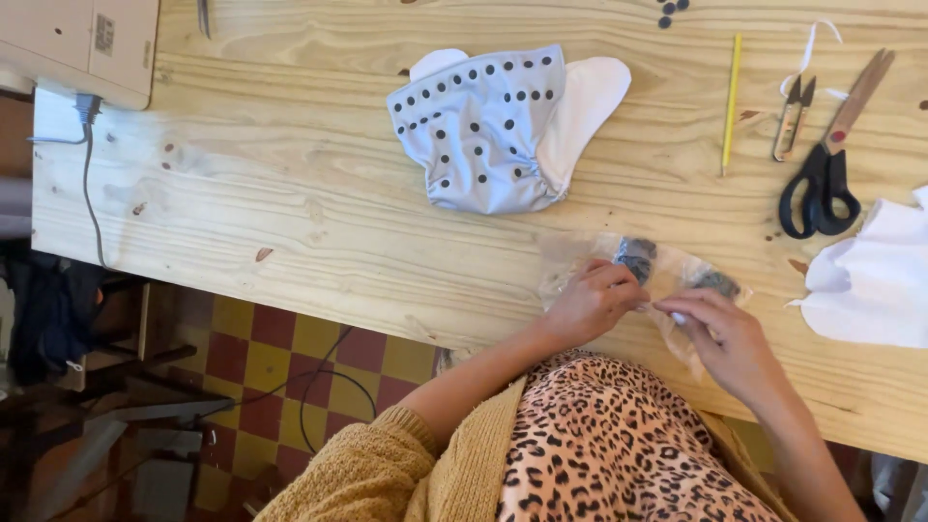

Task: Sorting and placing small black buttons into a clear plastic bag on a wooden workbench.

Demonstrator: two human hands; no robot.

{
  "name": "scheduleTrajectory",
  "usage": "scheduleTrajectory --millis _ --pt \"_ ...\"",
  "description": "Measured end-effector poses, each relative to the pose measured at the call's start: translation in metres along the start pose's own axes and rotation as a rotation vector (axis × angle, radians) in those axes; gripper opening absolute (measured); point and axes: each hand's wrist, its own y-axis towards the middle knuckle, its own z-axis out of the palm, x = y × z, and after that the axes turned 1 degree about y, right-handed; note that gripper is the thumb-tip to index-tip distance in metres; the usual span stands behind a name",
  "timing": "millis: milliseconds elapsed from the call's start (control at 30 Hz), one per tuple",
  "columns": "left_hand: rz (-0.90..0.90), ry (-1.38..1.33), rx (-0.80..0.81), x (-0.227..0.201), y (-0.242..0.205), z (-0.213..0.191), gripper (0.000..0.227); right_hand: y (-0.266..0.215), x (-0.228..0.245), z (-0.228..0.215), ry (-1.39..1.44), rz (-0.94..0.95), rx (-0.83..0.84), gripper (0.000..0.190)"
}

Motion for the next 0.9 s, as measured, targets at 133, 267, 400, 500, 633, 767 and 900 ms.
scheduleTrajectory --millis 133,267,400,500,633,767,900 --pt "0.022 0.029 -0.060 -0.001 -0.002 0.002 0.004 -0.006 0.015 0.014 -0.035 0.031 -0.050 0.039" --pt "0.025 0.088 -0.066 -0.003 0.000 0.002 0.006 0.002 -0.019 0.022 -0.157 -0.098 -0.106 0.045" --pt "0.038 0.144 -0.078 -0.007 0.000 -0.004 0.011 0.003 -0.006 0.014 -0.086 -0.039 -0.028 0.049" --pt "0.055 0.156 -0.091 -0.009 0.002 -0.007 0.011 0.006 -0.006 0.013 -0.021 -0.008 0.002 0.048" --pt "0.206 0.179 -0.118 -0.026 0.012 -0.022 0.019 0.010 -0.010 0.019 0.002 0.017 0.023 0.039" --pt "0.254 0.184 -0.114 -0.031 0.014 -0.028 0.019 0.013 -0.013 0.024 -0.063 -0.028 -0.009 0.038" --pt "0.353 0.254 -0.169 -0.031 0.019 -0.024 0.024 0.016 -0.010 0.032 0.455 0.187 0.000 0.023"
